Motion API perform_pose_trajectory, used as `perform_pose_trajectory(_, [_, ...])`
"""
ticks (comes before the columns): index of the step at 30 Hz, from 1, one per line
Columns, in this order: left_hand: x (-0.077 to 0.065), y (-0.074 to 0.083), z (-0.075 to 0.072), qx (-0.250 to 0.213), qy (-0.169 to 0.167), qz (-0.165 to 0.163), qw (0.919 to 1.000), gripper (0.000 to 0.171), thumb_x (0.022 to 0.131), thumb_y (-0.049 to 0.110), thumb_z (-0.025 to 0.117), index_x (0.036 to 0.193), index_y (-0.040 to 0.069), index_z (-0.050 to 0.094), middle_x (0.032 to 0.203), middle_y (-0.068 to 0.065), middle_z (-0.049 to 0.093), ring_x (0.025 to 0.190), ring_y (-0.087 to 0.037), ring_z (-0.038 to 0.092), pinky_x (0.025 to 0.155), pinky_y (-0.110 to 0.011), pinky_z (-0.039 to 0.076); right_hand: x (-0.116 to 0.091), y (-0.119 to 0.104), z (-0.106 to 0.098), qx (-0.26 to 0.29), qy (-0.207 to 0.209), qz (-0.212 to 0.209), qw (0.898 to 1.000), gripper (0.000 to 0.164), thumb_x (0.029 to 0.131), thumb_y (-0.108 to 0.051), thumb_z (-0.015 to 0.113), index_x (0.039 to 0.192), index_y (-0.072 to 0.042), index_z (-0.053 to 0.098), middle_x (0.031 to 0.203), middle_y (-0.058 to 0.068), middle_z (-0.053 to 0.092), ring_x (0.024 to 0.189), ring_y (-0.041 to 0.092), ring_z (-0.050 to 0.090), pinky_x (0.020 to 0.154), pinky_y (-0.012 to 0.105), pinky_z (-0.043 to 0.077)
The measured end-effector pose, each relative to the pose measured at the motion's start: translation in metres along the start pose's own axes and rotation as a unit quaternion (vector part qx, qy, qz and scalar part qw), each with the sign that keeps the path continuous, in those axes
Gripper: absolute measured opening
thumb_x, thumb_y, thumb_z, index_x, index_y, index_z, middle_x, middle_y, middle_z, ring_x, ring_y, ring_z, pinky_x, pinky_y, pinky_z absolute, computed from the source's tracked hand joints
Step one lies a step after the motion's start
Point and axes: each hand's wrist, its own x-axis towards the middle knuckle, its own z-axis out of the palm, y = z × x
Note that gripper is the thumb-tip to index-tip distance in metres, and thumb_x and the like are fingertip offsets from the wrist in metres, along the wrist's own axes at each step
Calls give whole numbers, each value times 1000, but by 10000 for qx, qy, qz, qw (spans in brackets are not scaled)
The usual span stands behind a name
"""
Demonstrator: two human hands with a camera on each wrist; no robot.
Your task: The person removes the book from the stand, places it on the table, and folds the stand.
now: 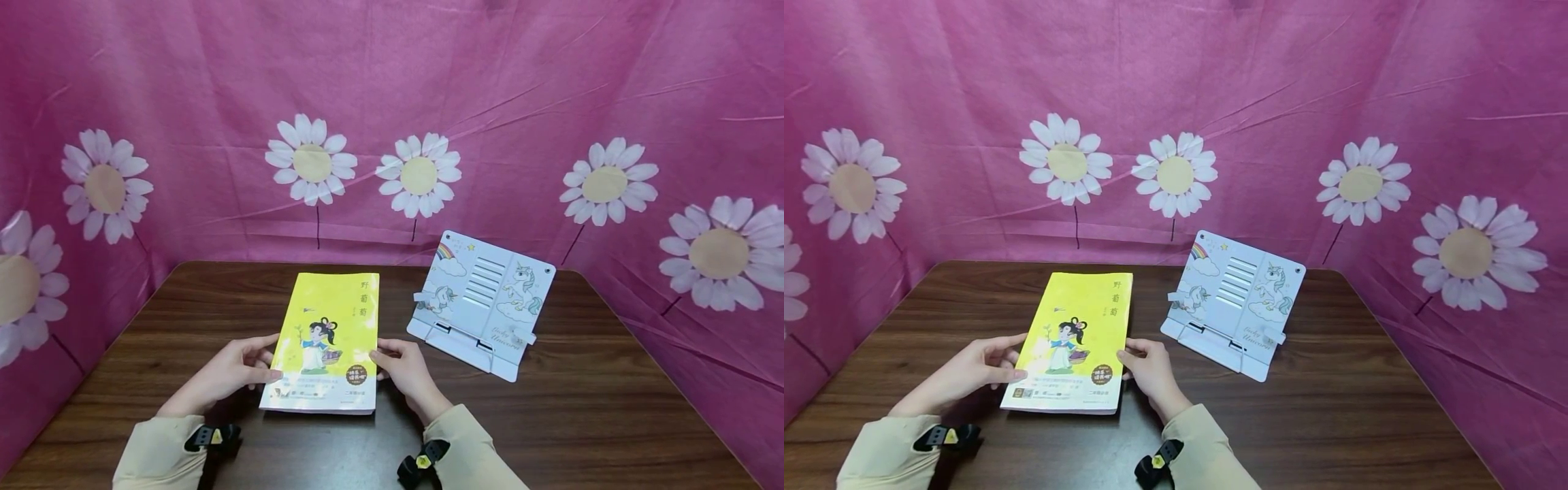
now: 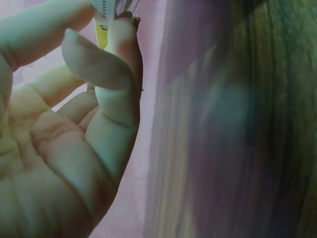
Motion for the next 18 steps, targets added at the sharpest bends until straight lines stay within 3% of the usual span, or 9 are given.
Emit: perform_pose_trajectory(18, [3,-6,-4,142,54,-321,9994,76,84,6,75,145,-15,35,90,-7,66,70,-16,53,55,-24,44,5,5,12,-94,-70,41,9999,32,92,-4,66,120,11,65,102,21,73,71,9,62,60,28,56])
